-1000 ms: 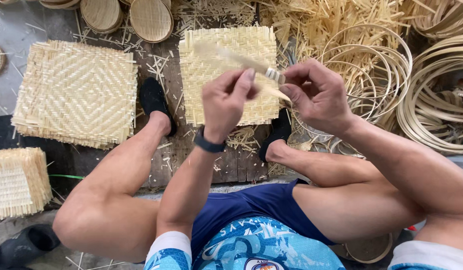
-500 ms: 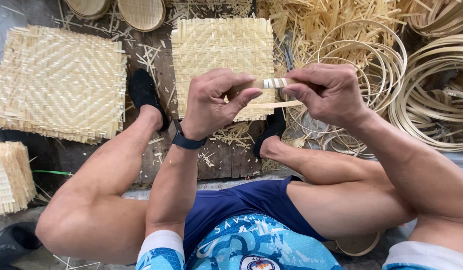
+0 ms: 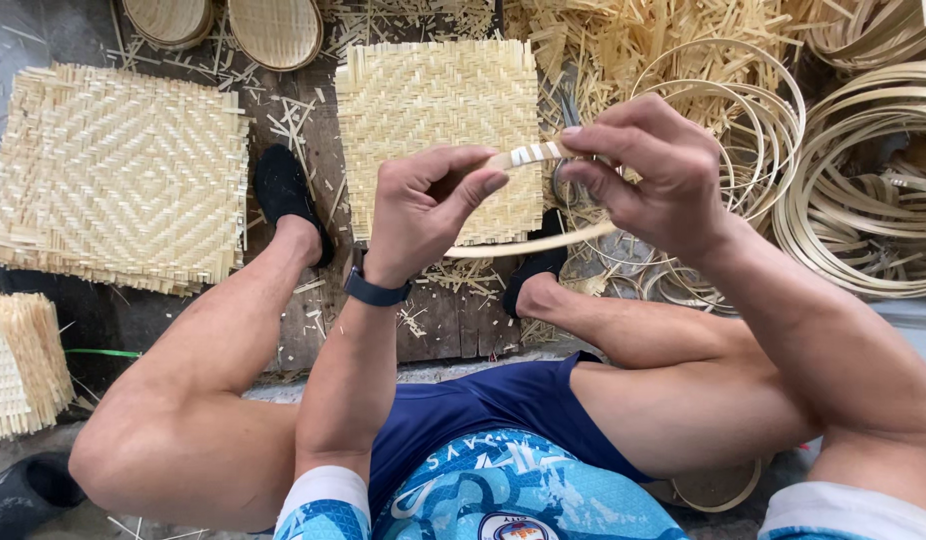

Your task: The person assembles round woven trays by placing a pre-woven square mat onto a wooden circular mold, pressing it into shape, and trimming the excess with shears. The person then fits a thin bamboo ring around the edge to finish the tray and stacks it with others.

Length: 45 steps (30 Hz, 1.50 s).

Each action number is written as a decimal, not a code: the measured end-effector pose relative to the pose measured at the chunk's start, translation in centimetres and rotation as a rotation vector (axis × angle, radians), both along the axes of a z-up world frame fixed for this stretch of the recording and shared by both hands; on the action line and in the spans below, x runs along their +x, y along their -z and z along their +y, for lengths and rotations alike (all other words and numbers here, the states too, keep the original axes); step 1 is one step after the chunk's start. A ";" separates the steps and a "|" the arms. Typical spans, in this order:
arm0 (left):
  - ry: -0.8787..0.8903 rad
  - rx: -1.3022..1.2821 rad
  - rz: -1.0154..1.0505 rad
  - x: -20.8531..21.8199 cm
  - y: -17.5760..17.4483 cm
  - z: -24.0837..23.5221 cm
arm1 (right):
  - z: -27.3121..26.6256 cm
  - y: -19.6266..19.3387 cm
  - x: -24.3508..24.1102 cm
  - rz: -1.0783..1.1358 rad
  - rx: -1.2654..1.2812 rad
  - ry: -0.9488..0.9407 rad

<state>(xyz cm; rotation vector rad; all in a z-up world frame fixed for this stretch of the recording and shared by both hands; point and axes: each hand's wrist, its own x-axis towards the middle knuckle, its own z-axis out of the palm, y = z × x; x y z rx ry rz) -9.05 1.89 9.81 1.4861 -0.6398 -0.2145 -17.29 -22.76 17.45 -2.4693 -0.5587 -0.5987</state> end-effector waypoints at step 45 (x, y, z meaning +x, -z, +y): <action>0.077 -0.510 0.890 11.5 8.3 5.1 | -7.1 8.7 6.8 0.726 1.250 0.129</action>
